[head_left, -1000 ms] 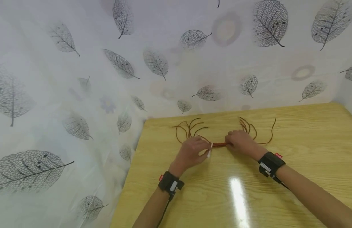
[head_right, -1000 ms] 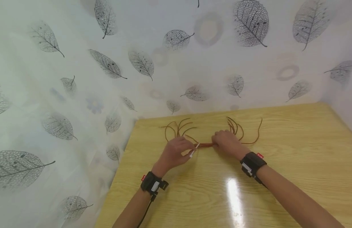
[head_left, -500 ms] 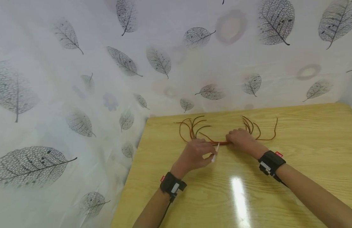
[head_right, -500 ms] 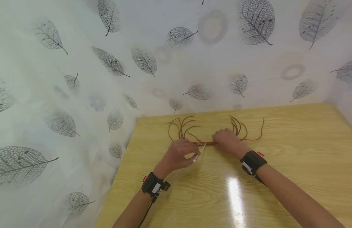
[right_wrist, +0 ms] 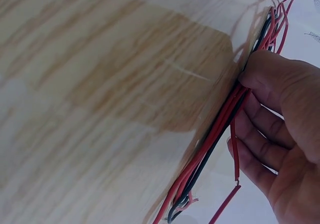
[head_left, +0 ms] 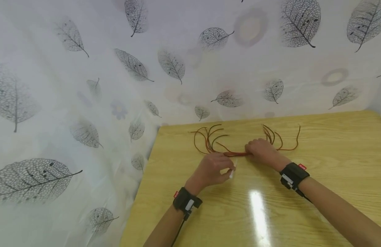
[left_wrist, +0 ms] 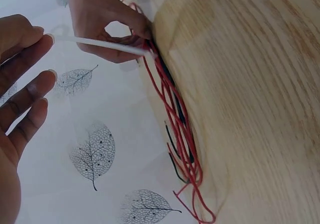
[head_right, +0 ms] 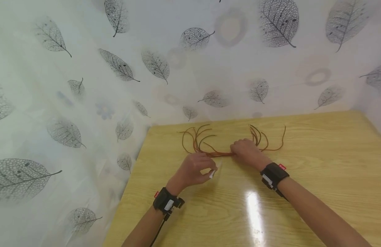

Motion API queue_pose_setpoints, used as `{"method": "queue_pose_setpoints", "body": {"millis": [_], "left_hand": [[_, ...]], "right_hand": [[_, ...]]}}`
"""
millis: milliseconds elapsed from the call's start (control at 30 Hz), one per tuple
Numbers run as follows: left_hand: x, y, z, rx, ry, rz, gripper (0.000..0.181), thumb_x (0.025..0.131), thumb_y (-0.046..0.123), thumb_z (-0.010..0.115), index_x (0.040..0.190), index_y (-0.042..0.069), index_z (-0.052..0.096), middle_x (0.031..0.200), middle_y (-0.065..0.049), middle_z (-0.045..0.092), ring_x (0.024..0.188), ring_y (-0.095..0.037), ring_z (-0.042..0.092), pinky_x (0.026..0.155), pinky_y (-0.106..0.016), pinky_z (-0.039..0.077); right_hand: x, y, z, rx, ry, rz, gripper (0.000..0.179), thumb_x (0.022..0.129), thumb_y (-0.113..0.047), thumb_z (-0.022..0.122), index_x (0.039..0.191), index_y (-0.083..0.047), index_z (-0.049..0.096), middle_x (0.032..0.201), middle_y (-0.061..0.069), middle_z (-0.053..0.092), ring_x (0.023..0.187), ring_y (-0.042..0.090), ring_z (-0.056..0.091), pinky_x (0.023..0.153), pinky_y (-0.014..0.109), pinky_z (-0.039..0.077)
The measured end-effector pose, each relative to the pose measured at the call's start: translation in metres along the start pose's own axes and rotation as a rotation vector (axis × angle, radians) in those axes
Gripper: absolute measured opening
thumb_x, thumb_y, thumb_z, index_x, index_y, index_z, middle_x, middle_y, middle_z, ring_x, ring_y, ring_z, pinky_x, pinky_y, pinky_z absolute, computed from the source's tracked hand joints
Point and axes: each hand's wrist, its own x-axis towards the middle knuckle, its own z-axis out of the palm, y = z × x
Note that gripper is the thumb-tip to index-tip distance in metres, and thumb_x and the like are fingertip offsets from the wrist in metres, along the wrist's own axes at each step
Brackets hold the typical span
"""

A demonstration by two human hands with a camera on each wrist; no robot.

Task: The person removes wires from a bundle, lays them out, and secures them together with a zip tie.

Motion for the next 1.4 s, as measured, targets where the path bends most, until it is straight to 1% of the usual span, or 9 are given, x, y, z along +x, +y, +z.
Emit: {"method": "queue_pose_setpoints", "body": {"millis": [267,533,667,833,933,1067,1233,1300,1400], "left_hand": [[-0.005,-0.006,0.017,-0.002,-0.051,-0.029,0.008,0.084,0.013,0.078,0.084,0.020,0.076,0.085,0.013,0.073,0.074,0.002,0.063,0.066,-0.008,0.043],[-0.004,-0.013,0.031,-0.032,-0.116,-0.098,0.007,0.086,0.013,0.077,0.088,0.020,0.078,0.089,0.012,0.075,0.078,-0.001,0.066,0.070,-0.012,0.048],[-0.004,-0.018,0.040,-0.041,-0.139,-0.131,0.008,0.088,0.014,0.076,0.089,0.021,0.079,0.091,0.012,0.076,0.081,-0.002,0.068,0.074,-0.012,0.049],[-0.005,-0.025,0.053,-0.077,-0.129,-0.150,0.008,0.088,0.013,0.077,0.088,0.021,0.079,0.091,0.011,0.076,0.082,-0.002,0.069,0.075,-0.011,0.050],[-0.004,-0.028,0.058,-0.098,-0.135,-0.160,0.008,0.089,0.013,0.077,0.089,0.020,0.079,0.091,0.011,0.076,0.083,-0.003,0.069,0.074,-0.011,0.050],[-0.002,-0.030,0.062,-0.068,-0.166,-0.172,0.005,0.091,0.019,0.077,0.091,0.022,0.080,0.091,0.013,0.075,0.077,0.000,0.064,0.067,-0.008,0.044],[0.002,-0.031,0.068,-0.023,-0.188,-0.157,0.004,0.092,0.023,0.077,0.093,0.024,0.081,0.090,0.014,0.075,0.073,0.000,0.062,0.063,-0.008,0.042],[0.003,-0.031,0.068,-0.015,-0.188,-0.150,0.005,0.093,0.023,0.077,0.093,0.024,0.081,0.090,0.014,0.075,0.072,0.000,0.062,0.063,-0.010,0.043],[0.003,-0.031,0.071,-0.004,-0.192,-0.142,0.006,0.094,0.025,0.075,0.094,0.026,0.081,0.090,0.016,0.074,0.070,0.003,0.060,0.063,-0.008,0.042]], "right_hand": [[-0.002,0.004,0.001,0.028,-0.020,-0.007,0.034,0.076,-0.003,0.083,0.068,-0.016,0.052,0.064,-0.005,0.044,0.058,0.013,0.038,0.057,0.034,0.038],[-0.004,0.004,-0.003,0.025,-0.032,0.006,0.037,0.076,-0.003,0.082,0.067,-0.017,0.049,0.065,-0.005,0.040,0.060,0.012,0.034,0.059,0.034,0.036],[-0.004,0.003,-0.004,0.041,-0.040,0.002,0.034,0.077,-0.004,0.083,0.068,-0.017,0.052,0.065,-0.006,0.042,0.059,0.012,0.037,0.060,0.036,0.042],[-0.006,-0.001,-0.004,0.066,-0.059,0.003,0.027,0.077,-0.008,0.086,0.071,-0.016,0.060,0.068,-0.007,0.049,0.060,0.011,0.044,0.062,0.036,0.048],[-0.007,-0.003,-0.004,0.086,-0.063,-0.001,0.026,0.077,-0.009,0.087,0.072,-0.016,0.062,0.068,-0.007,0.052,0.060,0.011,0.047,0.061,0.035,0.048],[-0.006,-0.005,-0.007,0.113,-0.077,-0.010,0.022,0.077,-0.009,0.086,0.075,-0.017,0.065,0.069,-0.009,0.053,0.061,0.010,0.048,0.062,0.034,0.048],[-0.003,0.000,-0.019,0.282,-0.185,0.085,0.018,0.090,-0.030,0.080,0.078,-0.023,0.068,0.071,-0.014,0.056,0.062,0.005,0.052,0.059,0.028,0.048],[0.001,0.004,-0.021,0.331,-0.167,0.143,0.018,0.092,-0.034,0.078,0.081,-0.022,0.071,0.074,-0.013,0.061,0.064,0.005,0.055,0.059,0.028,0.050],[0.007,0.009,-0.018,0.317,-0.084,0.208,0.016,0.091,-0.029,0.080,0.090,-0.014,0.074,0.082,-0.005,0.064,0.069,0.010,0.059,0.061,0.030,0.053]]}}
